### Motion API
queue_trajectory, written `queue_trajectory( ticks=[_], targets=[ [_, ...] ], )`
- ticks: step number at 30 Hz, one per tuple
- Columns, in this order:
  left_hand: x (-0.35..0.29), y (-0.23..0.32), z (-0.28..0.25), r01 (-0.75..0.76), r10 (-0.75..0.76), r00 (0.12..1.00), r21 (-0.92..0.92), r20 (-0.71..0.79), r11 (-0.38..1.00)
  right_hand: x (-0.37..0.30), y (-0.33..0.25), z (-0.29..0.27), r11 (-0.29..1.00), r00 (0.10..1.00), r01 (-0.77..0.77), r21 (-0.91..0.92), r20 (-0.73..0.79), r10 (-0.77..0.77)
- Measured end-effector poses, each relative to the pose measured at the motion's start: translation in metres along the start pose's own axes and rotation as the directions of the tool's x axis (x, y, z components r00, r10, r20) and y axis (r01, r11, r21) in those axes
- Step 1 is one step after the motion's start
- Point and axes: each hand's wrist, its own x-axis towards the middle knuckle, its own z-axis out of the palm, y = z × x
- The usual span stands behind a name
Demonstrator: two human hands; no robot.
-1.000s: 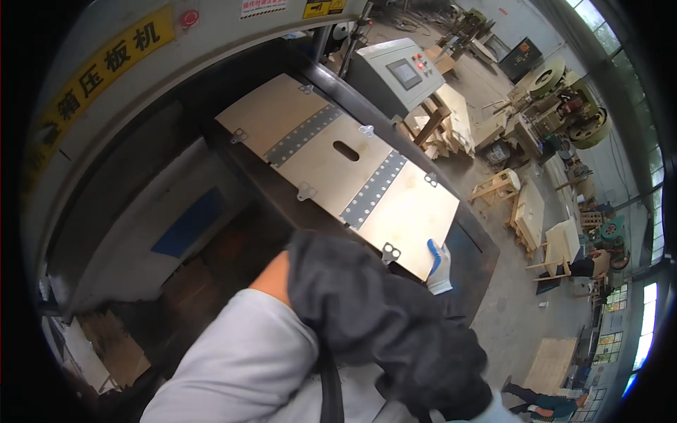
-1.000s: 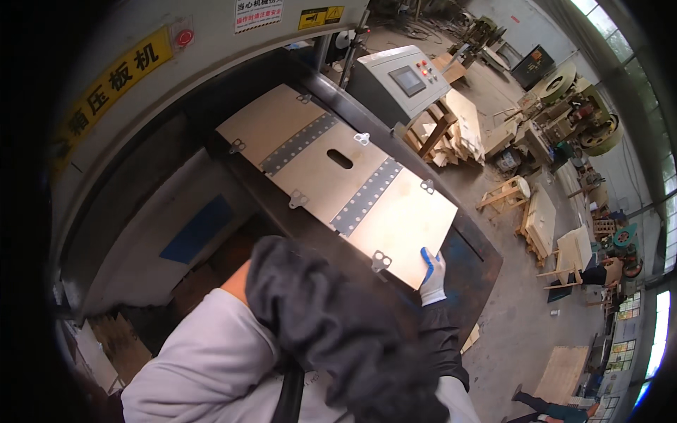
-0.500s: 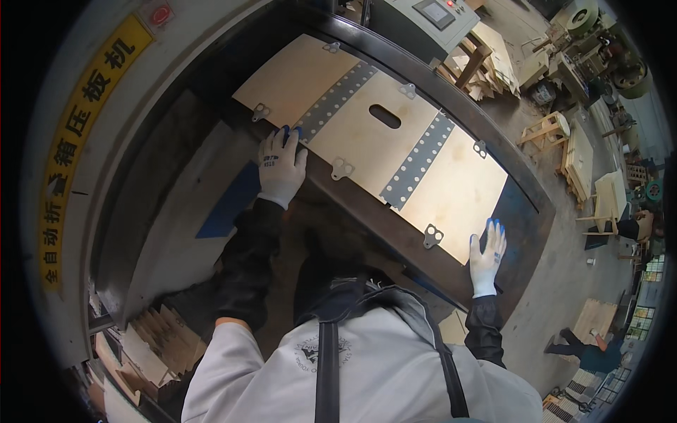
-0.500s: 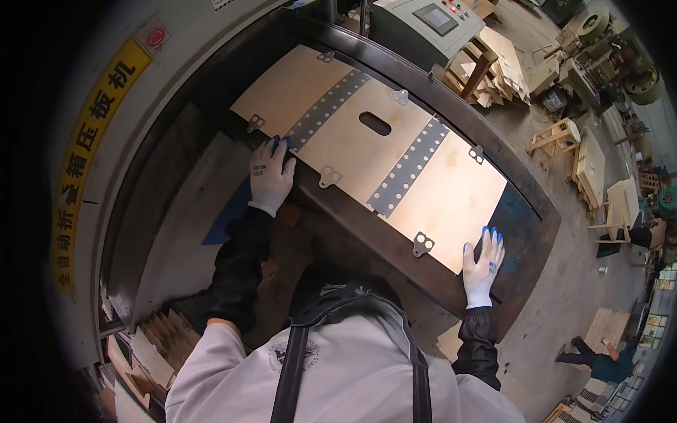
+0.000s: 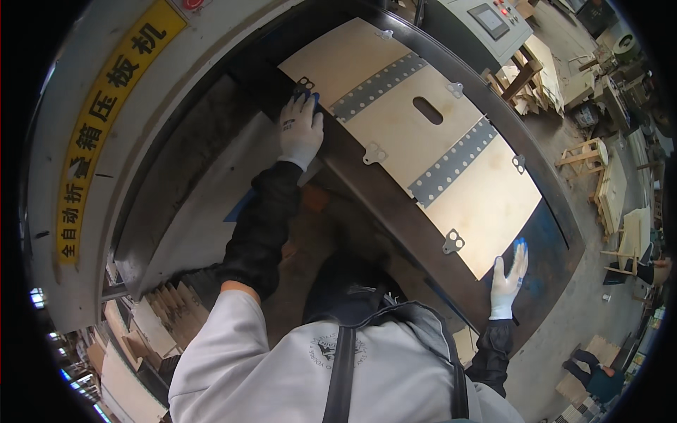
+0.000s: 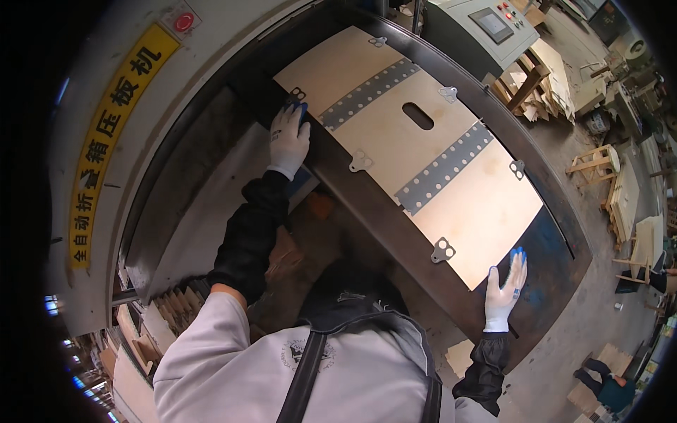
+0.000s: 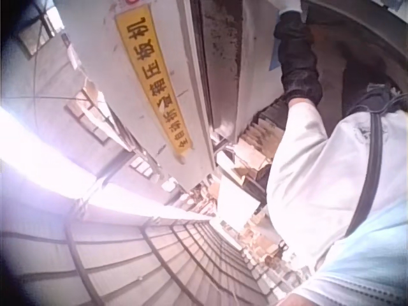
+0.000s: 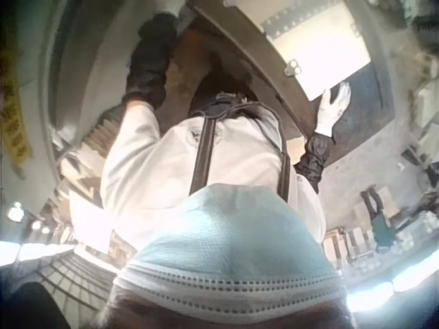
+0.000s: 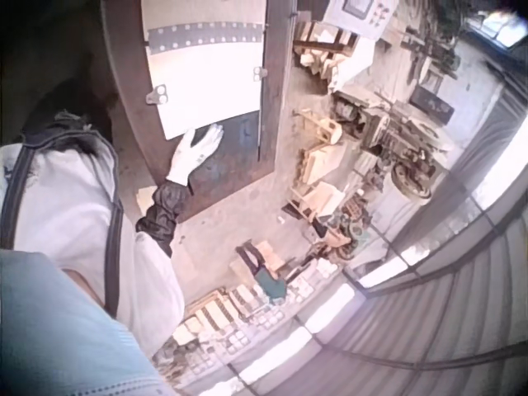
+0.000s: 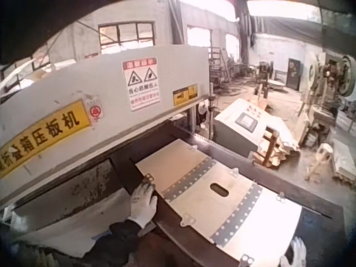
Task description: The person picks up a wooden panel, places it into a pressing machine, and slides it through to secure metal hinges before removing the panel.
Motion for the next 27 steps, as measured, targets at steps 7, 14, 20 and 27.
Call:
queue_trajectory(
  ticks=[7,14,20,27],
  targets=[
    [0.038,0.036,0.007,-0.313,0.265,0.891,0.076,0.368,0.947,0.01,-0.01,-0.005,0.976,0.997,0.029,-0.215,0.073,-0.014],
    [0.096,0.059,0.046,-0.412,0.385,0.811,-0.037,0.44,0.91,0.01,-0.004,-0.004,0.965,0.996,0.032,-0.26,0.091,-0.008],
    [0.092,0.056,0.044,-0.409,0.409,0.814,-0.094,0.413,0.908,0.018,-0.013,-0.006,0.965,0.992,0.05,-0.257,0.127,-0.017],
    [-0.008,0.035,-0.018,-0.15,0.118,0.966,0.123,0.232,0.981,0.024,-0.003,0.003,0.968,0.991,0.089,-0.235,0.121,-0.062]
  ],
)
